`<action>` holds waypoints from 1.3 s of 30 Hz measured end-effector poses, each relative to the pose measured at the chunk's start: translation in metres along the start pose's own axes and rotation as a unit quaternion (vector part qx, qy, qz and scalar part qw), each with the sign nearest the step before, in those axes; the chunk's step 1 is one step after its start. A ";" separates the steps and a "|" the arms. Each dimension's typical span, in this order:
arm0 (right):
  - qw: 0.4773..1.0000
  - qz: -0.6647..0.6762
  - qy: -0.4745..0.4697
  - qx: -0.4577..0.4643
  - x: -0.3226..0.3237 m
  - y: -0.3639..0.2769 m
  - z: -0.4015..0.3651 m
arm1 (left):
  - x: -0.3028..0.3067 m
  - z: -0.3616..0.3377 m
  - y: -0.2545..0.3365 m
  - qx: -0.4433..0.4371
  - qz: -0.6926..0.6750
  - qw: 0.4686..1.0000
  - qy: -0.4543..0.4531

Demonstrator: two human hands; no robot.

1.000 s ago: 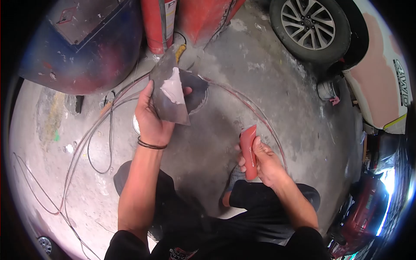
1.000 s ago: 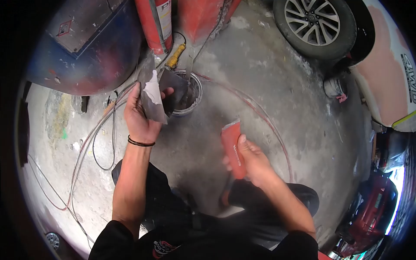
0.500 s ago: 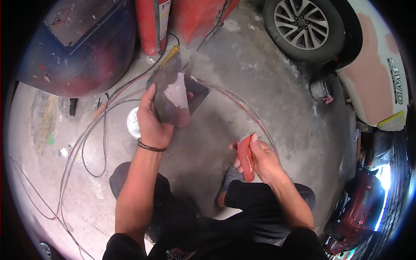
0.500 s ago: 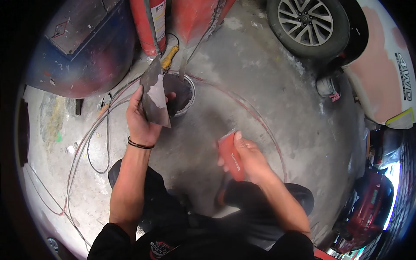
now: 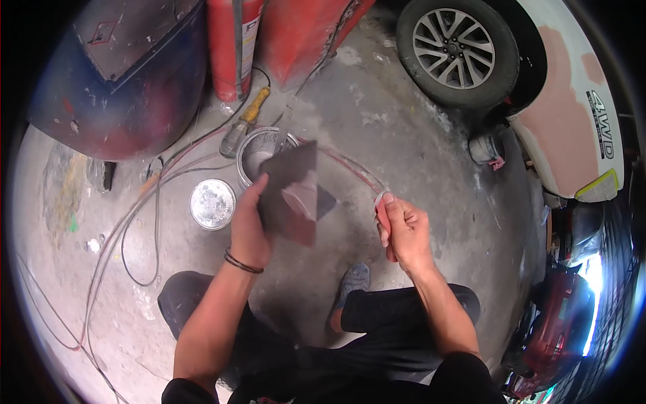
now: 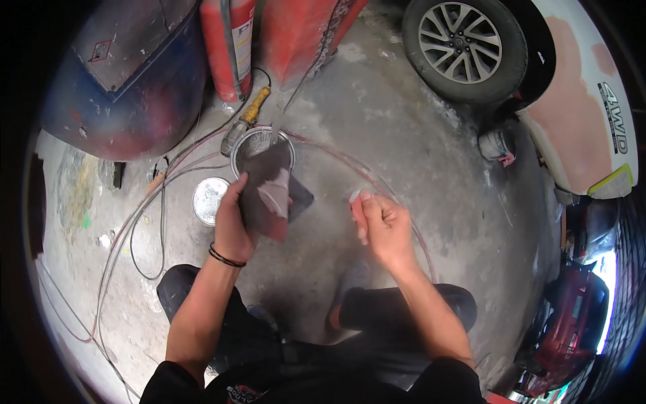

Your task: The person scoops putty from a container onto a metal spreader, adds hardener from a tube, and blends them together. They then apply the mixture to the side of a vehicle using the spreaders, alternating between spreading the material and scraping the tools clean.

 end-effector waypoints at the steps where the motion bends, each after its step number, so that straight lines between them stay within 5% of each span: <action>1: 1.000 -0.015 0.004 0.007 0.004 -0.002 0.004 | 0.000 -0.006 -0.006 -0.009 0.034 0.999 0.012; 4: 0.998 0.047 -0.009 0.029 0.003 -0.017 0.008 | -0.014 -0.023 -0.017 -0.062 0.153 0.986 0.030; 13: 0.996 -0.081 -0.014 0.047 0.015 -0.013 0.004 | -0.016 -0.034 -0.050 -0.183 0.408 0.894 -0.023; 16: 0.992 -0.117 -0.012 0.045 0.017 -0.007 0.006 | -0.030 -0.042 -0.055 -0.136 0.351 0.925 -0.053; 26: 0.962 -0.238 -0.027 0.133 0.009 -0.021 0.001 | -0.025 -0.032 -0.066 -0.130 0.422 0.895 -0.062; 35: 0.771 -0.541 0.042 0.335 -0.006 -0.027 0.004 | -0.033 -0.029 -0.065 -0.141 0.448 0.880 -0.076; 38: 0.771 -0.525 0.092 0.349 -0.002 -0.038 0.002 | -0.029 -0.018 -0.068 -0.155 0.400 0.901 -0.063; 39: 0.806 -0.496 0.079 0.312 0.002 -0.037 0.003 | -0.029 -0.013 -0.068 -0.145 0.385 0.910 -0.060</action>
Point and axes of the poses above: each hand's wrist, its own z-axis towards the middle knuckle, its own x-axis out of the back of the hand, y = z × x, the point moved 3 cm from there along z, towards the middle knuckle, and after that the axes turned 3 degrees about y, right-handed, at the moved point
